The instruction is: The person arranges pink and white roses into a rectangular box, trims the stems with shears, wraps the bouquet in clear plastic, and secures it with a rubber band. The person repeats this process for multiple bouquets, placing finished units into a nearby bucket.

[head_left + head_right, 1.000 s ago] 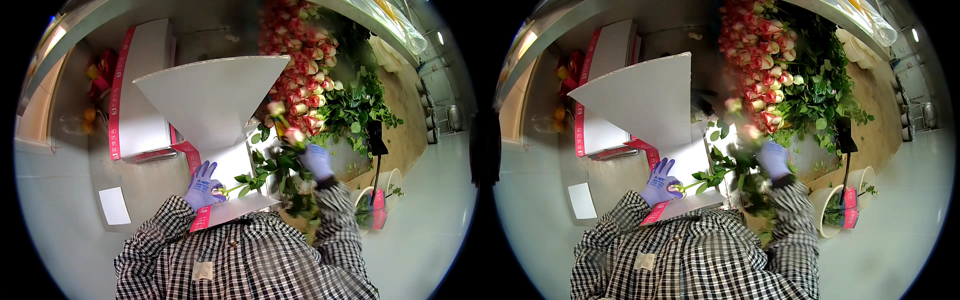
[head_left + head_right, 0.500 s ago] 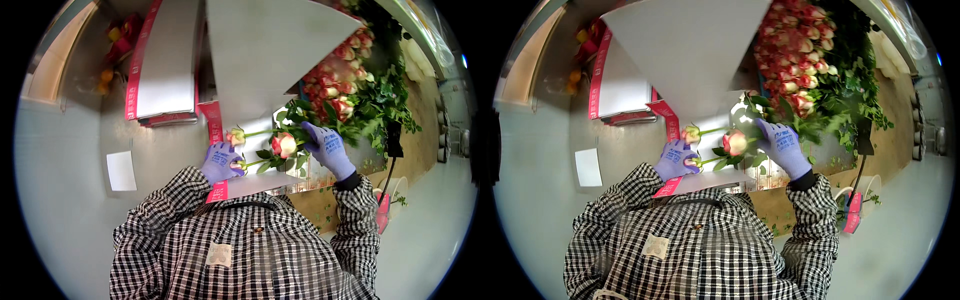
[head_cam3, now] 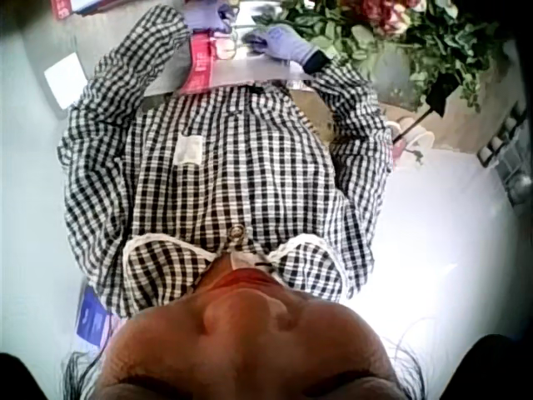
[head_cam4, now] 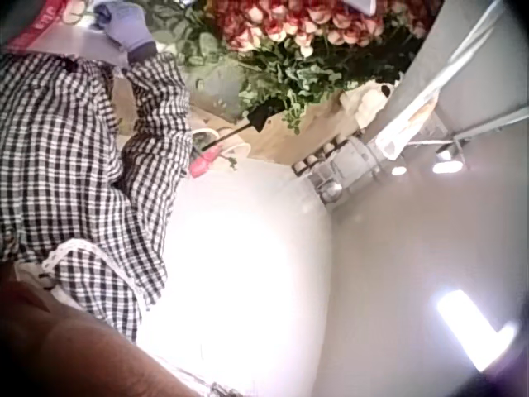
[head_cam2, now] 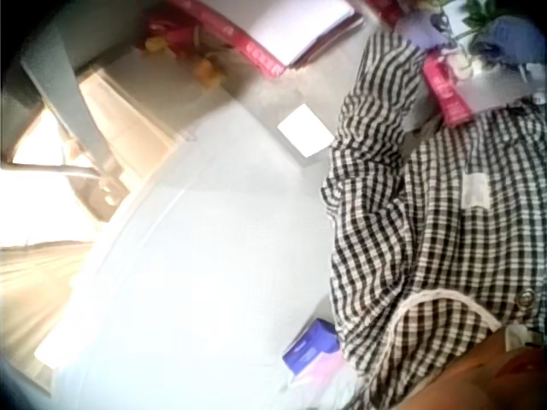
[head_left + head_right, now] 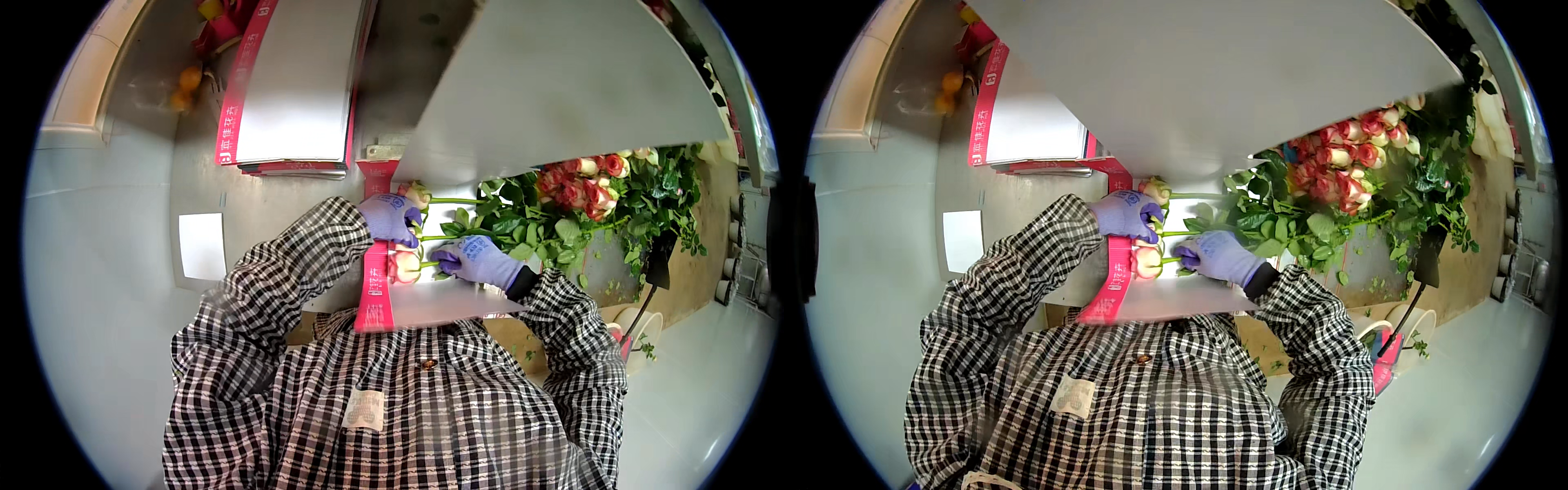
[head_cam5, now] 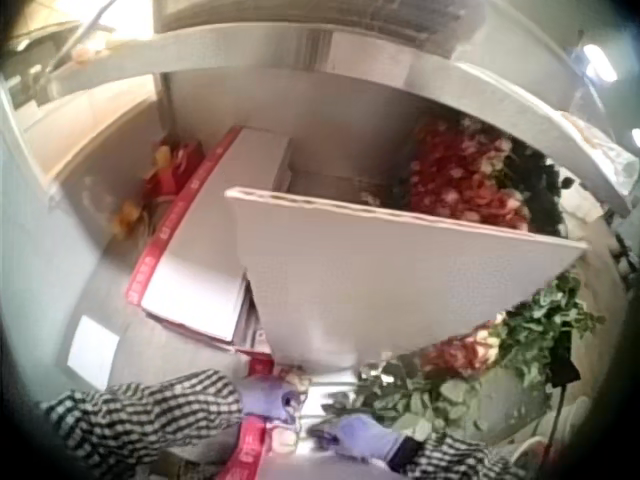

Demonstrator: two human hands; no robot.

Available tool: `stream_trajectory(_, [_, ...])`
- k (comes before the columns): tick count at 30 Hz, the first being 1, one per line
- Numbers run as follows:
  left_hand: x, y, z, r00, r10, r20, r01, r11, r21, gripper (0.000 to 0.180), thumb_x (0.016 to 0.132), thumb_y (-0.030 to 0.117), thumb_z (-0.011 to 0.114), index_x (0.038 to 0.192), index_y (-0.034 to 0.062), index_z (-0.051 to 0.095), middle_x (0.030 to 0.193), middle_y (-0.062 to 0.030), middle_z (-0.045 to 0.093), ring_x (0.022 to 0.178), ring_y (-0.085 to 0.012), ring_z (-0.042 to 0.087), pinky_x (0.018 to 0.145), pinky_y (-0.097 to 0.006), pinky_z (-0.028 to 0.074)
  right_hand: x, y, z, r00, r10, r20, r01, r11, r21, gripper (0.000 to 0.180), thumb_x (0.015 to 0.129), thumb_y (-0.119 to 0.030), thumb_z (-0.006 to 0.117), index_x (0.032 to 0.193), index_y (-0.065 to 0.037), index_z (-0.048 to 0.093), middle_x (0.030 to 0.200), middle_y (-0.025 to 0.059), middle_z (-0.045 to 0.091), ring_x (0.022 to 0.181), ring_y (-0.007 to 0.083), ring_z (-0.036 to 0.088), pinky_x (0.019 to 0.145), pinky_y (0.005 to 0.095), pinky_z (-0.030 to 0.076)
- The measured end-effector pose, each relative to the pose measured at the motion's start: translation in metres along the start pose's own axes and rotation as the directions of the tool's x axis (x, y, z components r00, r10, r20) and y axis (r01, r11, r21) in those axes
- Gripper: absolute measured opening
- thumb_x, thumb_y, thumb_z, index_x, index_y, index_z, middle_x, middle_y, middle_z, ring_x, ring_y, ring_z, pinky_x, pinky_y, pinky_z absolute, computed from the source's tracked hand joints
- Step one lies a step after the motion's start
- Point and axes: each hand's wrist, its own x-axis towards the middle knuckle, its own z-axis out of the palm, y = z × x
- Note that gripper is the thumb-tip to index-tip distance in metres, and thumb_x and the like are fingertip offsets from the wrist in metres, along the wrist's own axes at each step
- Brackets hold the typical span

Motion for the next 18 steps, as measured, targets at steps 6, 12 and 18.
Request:
stream_trajectory(6, [-0.009,0.014,0.004,0.999,0.031,0.013,-0.032,0.997,0.070,0.052,0.073,0.045,0.076,0.111,0.0105,0.070,0.094,-0.0095,0.072,0.085,-0.0225,0.069,0.078,-0.035,0.051,-0.004,0.020,0.040,0.986,-0.133,-0.099,0.122,0.986,-0.112,0.028,0.094,-0.035,0.055,0.110,-0.014,0.063,0.095,0.0104,0.066,0.087,0.0303,0.065,0.076,0.0439,0.049])
stream_trajectory(12, [-0.011,0.022,0.001,0.999,0.033,0.041,-0.036,0.996,0.080,0.050,0.070,0.044,0.078,0.107,0.0118,0.072,0.080,-0.0053,0.072,0.075,-0.0200,0.069,0.074,-0.035,0.051,-0.015,0.004,0.047,0.976,-0.094,-0.197,0.079,0.993,-0.086,0.031,0.095,-0.038,0.052,0.100,-0.008,0.057,0.089,0.0124,0.064,0.084,0.0319,0.063,0.074,0.0443,0.047])
stream_trajectory(18, [-0.007,0.018,0.003,0.994,-0.006,0.111,-0.016,0.980,0.197,0.051,0.069,0.051,0.076,0.107,0.0158,0.073,0.093,-0.0079,0.073,0.086,-0.0243,0.069,0.077,-0.041,0.050,-0.011,-0.005,0.040,0.991,-0.060,-0.122,0.045,0.992,-0.120,0.029,0.096,-0.036,0.051,0.101,-0.009,0.058,0.090,0.0114,0.064,0.082,0.0313,0.063,0.072,0.0450,0.046])
